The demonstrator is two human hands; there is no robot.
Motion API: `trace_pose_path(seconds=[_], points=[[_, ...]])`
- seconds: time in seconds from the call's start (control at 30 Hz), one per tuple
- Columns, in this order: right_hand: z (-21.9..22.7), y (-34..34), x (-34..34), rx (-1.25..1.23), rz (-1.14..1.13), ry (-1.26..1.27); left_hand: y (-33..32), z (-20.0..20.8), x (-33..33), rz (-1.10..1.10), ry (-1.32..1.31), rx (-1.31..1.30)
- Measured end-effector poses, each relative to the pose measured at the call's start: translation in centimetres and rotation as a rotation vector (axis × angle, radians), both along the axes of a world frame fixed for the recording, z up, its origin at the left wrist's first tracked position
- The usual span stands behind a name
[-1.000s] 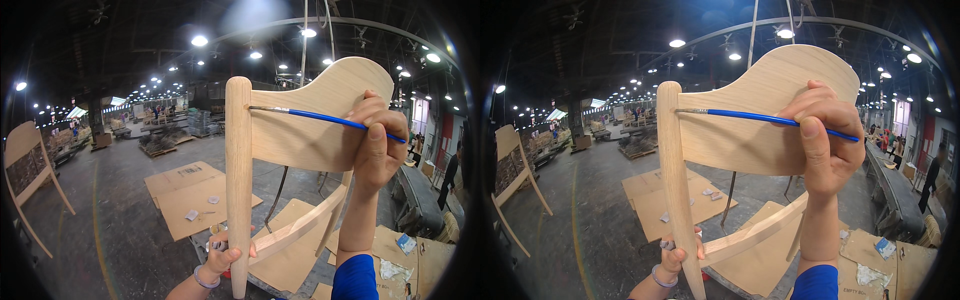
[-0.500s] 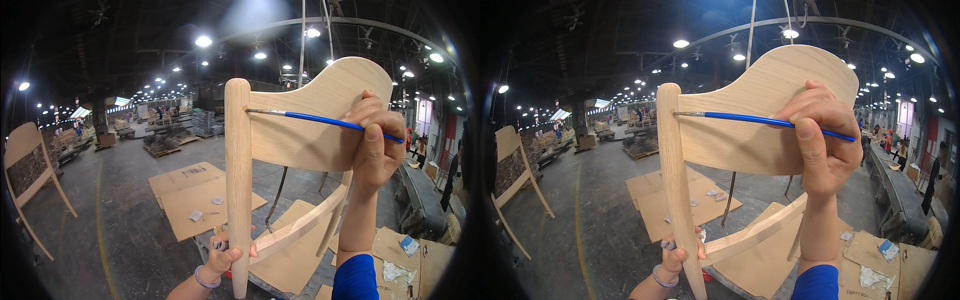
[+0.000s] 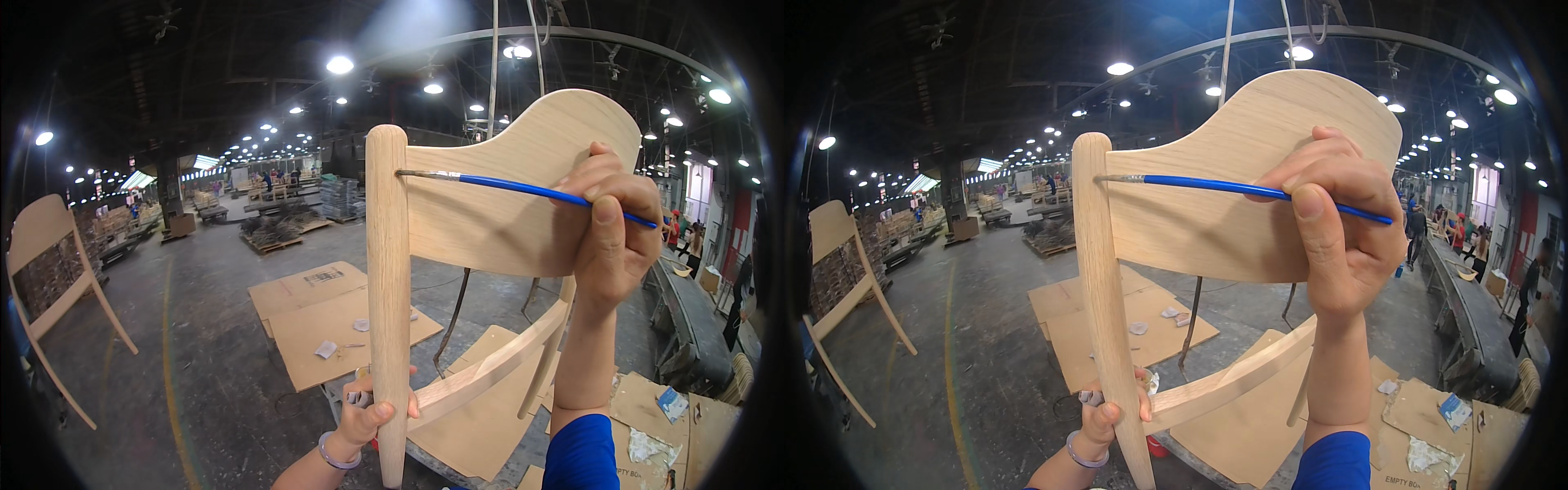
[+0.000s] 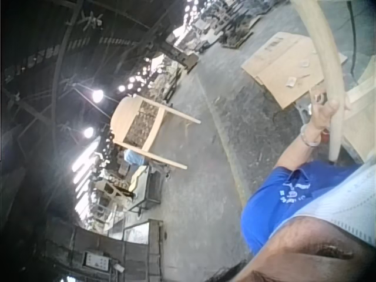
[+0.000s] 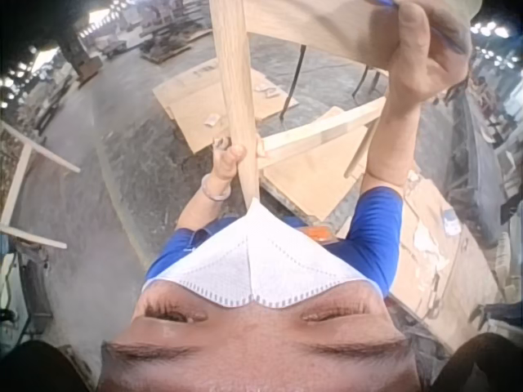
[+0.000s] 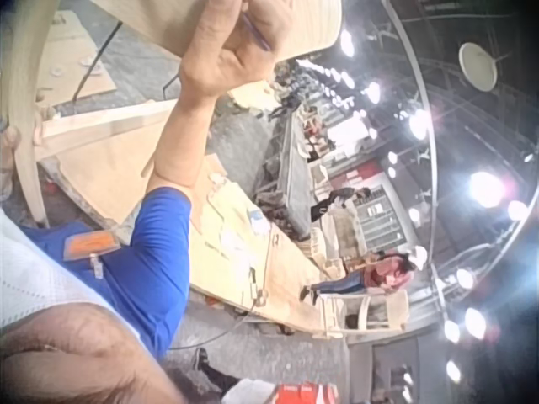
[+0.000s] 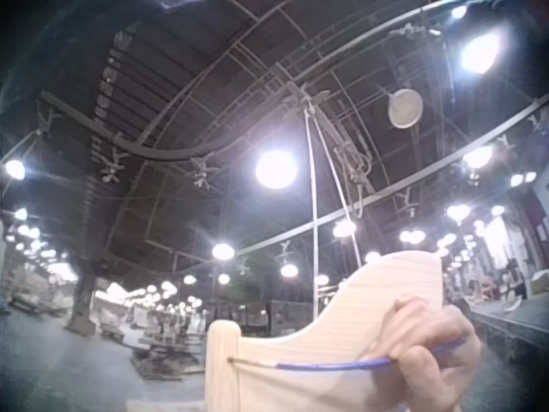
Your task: The person applies a finish to a wooden chair using a small brush, focusing on the edges and joints of the backrest and legs. They repeatedly dip the brush into a container and rotate the chair to access different areas.
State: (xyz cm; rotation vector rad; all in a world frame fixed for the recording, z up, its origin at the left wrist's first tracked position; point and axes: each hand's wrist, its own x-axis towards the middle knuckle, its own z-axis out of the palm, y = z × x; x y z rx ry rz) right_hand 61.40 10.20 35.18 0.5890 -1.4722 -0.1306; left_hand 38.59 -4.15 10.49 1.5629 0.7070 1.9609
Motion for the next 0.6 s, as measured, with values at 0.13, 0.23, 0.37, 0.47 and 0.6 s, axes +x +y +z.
trace_pose_path(seconds=[0.13,0.23,0.37,0.47,0.6], points=[[0.0,-0.2,-0.5,-0.007,0.008,0.008,-0.2,-0.1,-0.3,-0.005,-0.015,0.014],[0.0,-0.1,-0.8,-0.007,0.015,0.020,-0.3,-0.1,-0.4,0.007,-0.016,0.004],[0.0,0.2,-1.1,0.000,0.015,0.028,-0.4,-0.2,-0.6,-0.005,-0.031,-0.003],[-0.1,0.4,-1.2,-0.008,0.013,0.029,-0.4,-0.3,-0.9,-0.013,-0.016,0.000],[-0.2,0.6,-1.4,-0.011,0.036,0.025,-0.4,-0.5,-1.0,-0.009,-0.023,0.000]])
